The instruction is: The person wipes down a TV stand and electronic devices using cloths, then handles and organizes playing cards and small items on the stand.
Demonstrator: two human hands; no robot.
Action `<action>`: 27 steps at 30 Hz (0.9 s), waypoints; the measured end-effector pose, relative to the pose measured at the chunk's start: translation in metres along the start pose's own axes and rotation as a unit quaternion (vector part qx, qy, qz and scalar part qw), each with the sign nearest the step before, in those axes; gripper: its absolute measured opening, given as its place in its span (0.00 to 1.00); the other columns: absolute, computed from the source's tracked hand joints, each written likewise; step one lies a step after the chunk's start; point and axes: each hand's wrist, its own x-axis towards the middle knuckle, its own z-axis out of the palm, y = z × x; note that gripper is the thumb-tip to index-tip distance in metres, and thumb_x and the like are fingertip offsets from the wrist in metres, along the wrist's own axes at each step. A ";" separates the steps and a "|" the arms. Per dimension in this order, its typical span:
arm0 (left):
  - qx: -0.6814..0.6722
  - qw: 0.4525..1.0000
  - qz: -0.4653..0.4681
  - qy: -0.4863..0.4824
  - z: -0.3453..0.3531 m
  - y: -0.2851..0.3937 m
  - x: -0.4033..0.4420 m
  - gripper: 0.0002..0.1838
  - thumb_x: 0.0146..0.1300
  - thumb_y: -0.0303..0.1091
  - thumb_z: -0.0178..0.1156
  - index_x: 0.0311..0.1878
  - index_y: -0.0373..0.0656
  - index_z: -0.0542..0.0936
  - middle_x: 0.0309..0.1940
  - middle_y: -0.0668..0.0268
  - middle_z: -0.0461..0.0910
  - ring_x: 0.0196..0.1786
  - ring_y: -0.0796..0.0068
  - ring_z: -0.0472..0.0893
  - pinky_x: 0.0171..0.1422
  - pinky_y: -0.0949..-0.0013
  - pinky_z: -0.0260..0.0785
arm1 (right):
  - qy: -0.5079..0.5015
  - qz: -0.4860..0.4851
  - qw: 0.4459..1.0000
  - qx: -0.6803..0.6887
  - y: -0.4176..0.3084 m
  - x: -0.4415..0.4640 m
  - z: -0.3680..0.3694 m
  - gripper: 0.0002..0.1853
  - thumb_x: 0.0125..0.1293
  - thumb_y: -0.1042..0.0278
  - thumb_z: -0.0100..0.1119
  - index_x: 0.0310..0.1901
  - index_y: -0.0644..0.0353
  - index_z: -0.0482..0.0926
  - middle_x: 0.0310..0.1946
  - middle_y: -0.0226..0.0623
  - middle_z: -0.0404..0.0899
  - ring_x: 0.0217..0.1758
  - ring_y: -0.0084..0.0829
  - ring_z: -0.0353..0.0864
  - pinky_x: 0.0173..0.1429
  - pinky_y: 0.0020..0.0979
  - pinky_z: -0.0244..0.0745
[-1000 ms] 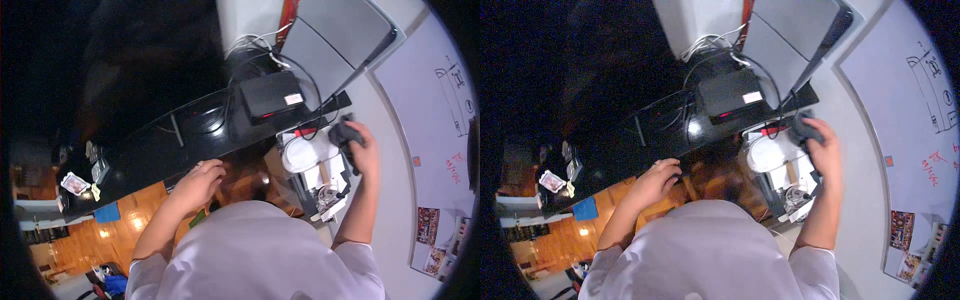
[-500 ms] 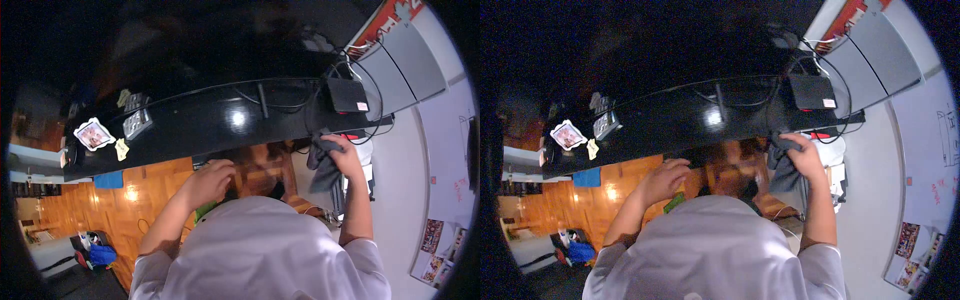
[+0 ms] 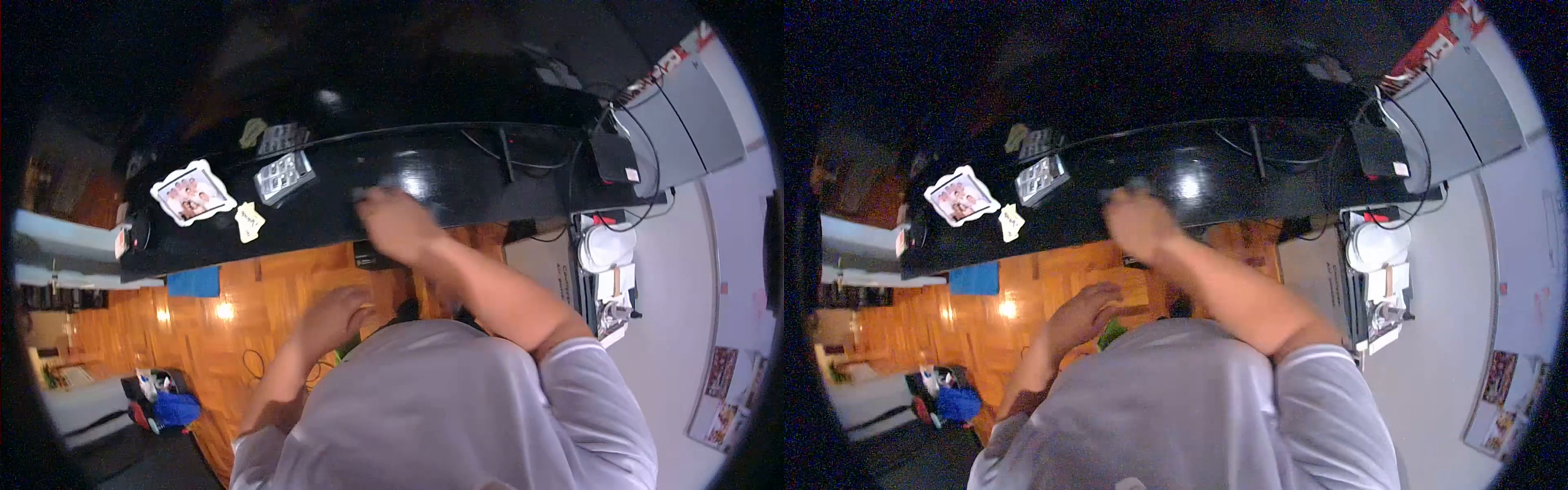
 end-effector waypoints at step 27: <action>-0.025 0.854 -0.355 -0.380 0.151 -0.065 -0.060 0.30 0.51 0.62 0.59 0.44 0.44 0.79 0.43 0.50 0.78 0.45 0.55 0.78 0.50 0.58 0.69 | -0.046 0.121 0.916 0.380 0.143 -0.231 -0.052 0.24 0.44 0.83 0.52 0.47 0.58 0.77 0.46 0.38 0.75 0.52 0.34 0.73 0.57 0.28 0.65</action>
